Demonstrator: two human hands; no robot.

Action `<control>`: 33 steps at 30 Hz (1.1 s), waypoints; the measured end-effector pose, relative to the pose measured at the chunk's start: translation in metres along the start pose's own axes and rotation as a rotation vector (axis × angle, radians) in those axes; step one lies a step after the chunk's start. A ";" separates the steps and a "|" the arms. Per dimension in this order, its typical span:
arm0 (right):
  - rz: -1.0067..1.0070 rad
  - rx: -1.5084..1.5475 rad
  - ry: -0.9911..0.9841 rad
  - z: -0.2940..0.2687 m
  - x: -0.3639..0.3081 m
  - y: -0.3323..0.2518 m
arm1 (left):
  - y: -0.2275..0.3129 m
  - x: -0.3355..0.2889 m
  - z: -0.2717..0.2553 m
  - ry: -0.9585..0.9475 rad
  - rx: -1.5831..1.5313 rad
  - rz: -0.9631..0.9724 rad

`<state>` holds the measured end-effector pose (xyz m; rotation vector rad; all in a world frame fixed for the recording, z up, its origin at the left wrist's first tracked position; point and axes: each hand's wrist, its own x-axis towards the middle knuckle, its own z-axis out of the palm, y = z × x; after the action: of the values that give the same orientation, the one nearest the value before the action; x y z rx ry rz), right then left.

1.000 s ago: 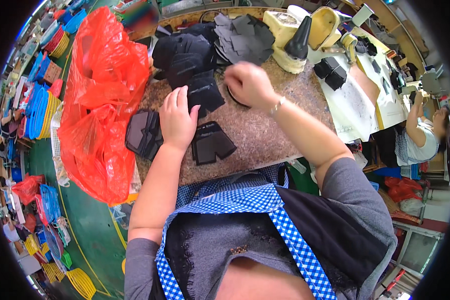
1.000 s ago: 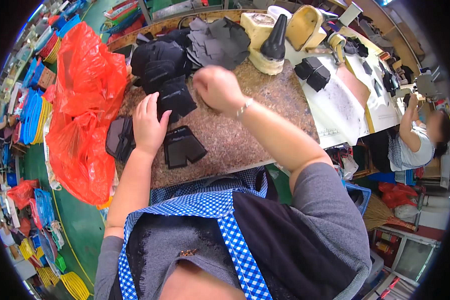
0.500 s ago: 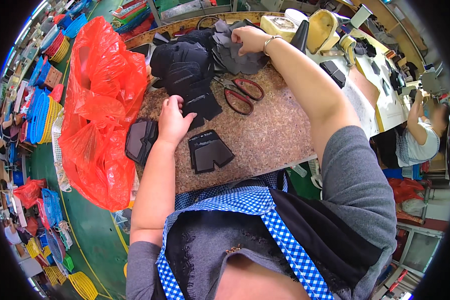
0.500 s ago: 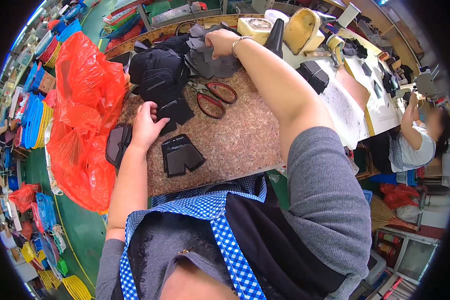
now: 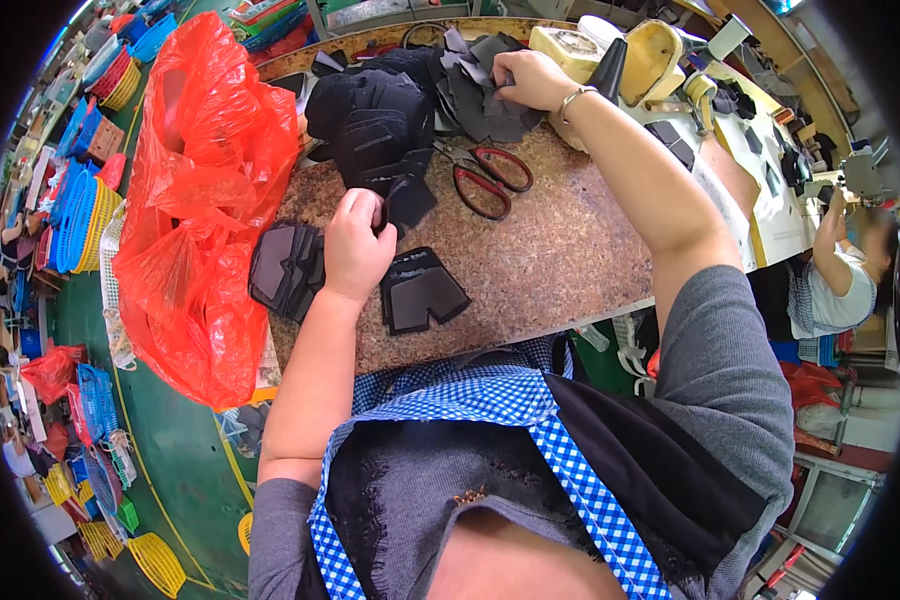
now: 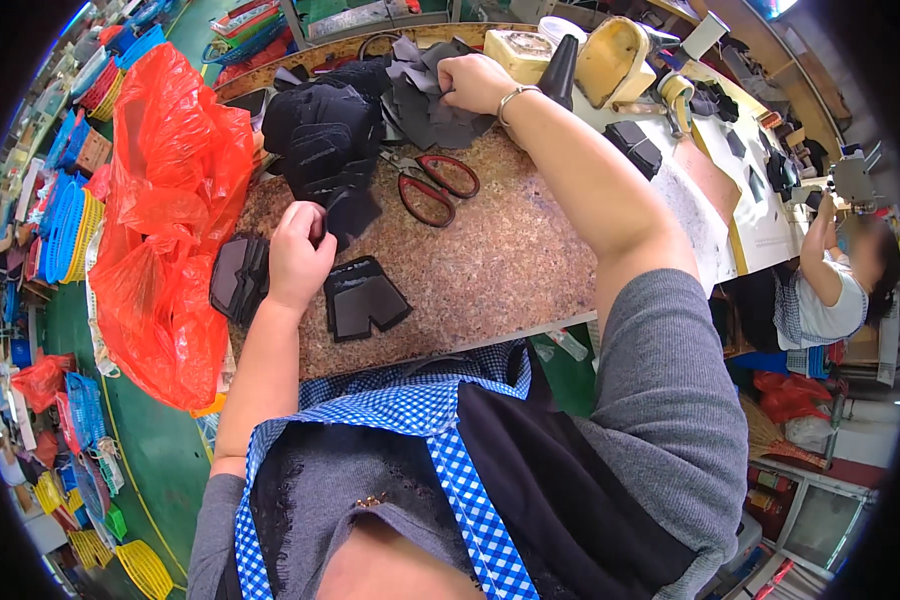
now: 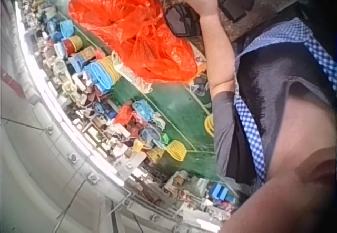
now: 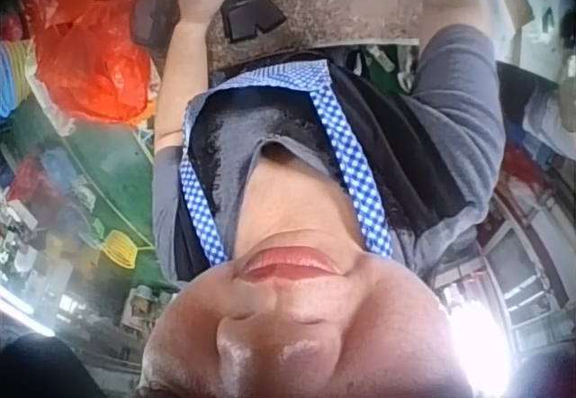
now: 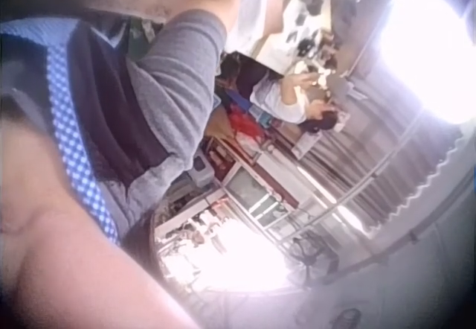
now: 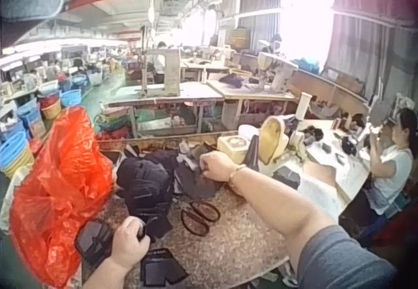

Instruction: Sorting and stacking cut-out shoe upper components at a factory workbench.

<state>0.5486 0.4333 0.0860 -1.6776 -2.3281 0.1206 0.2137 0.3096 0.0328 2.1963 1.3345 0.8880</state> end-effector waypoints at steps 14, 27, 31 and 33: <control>-0.193 0.402 -0.429 -0.022 -0.027 -0.018 | 0.027 -0.075 -0.008 -0.169 -0.159 -0.013; 0.119 1.401 -0.039 0.027 -0.130 -0.187 | 0.035 -0.057 -0.026 -0.093 -1.208 -0.532; -0.094 1.528 -0.086 0.034 -0.139 -0.190 | 0.042 -0.062 -0.033 -0.142 -1.643 -0.682; -0.195 1.905 0.013 0.039 -0.142 -0.196 | 0.043 -0.059 -0.035 -0.127 -1.767 -0.802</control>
<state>0.4002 0.2397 0.0686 -0.3714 -1.1238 1.5655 0.1958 0.2383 0.0670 0.2984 0.6084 0.8988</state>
